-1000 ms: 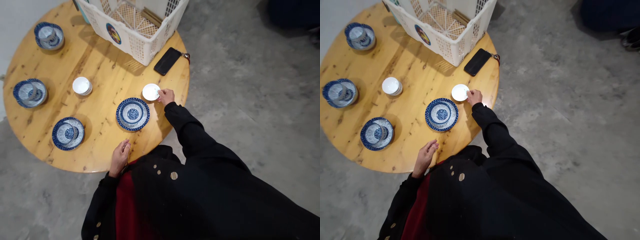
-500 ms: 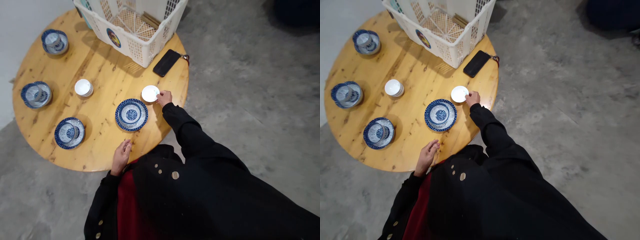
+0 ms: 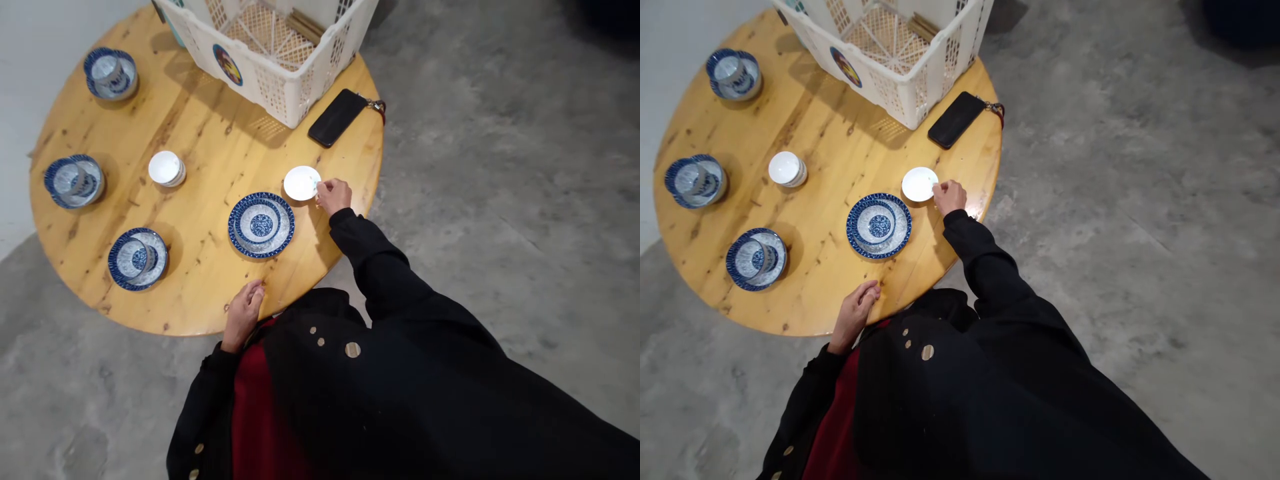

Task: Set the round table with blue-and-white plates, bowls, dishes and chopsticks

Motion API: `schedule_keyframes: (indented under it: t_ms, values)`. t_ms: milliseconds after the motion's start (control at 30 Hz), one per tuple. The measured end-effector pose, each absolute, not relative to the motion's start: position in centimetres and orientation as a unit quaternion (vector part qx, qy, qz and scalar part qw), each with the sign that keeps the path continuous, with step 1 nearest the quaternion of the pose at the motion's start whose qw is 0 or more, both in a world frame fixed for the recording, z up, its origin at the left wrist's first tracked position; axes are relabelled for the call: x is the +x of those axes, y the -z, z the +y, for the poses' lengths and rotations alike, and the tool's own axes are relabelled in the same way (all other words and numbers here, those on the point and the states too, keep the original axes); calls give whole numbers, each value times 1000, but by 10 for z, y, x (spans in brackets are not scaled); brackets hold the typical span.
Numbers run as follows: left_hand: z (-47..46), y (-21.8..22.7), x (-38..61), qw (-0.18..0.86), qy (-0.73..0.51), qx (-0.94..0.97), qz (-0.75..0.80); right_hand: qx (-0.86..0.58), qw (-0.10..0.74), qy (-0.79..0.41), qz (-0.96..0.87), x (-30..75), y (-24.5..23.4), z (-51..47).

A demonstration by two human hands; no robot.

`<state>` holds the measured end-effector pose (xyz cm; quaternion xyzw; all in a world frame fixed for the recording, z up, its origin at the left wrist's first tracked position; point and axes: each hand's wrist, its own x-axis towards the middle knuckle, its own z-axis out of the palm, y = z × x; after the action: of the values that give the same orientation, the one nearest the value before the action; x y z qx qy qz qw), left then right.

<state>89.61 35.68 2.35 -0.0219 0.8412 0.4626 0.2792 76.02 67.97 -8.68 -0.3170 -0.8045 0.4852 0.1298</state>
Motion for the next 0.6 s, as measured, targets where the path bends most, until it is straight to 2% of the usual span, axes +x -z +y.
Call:
schedule_keyframes:
  t_ms: [267, 467, 600]
  values:
    - [341, -11, 895, 296, -460, 0, 837, -347, 129, -597, -712, 861, 76, 660]
    - [318, -17, 887, 319, -479, 38, 817, -403, 133, -636, -645, 941, 66, 588]
    - [268, -24, 888, 303, -487, 45, 818, -421, 142, -640, -627, 959, 60, 526]
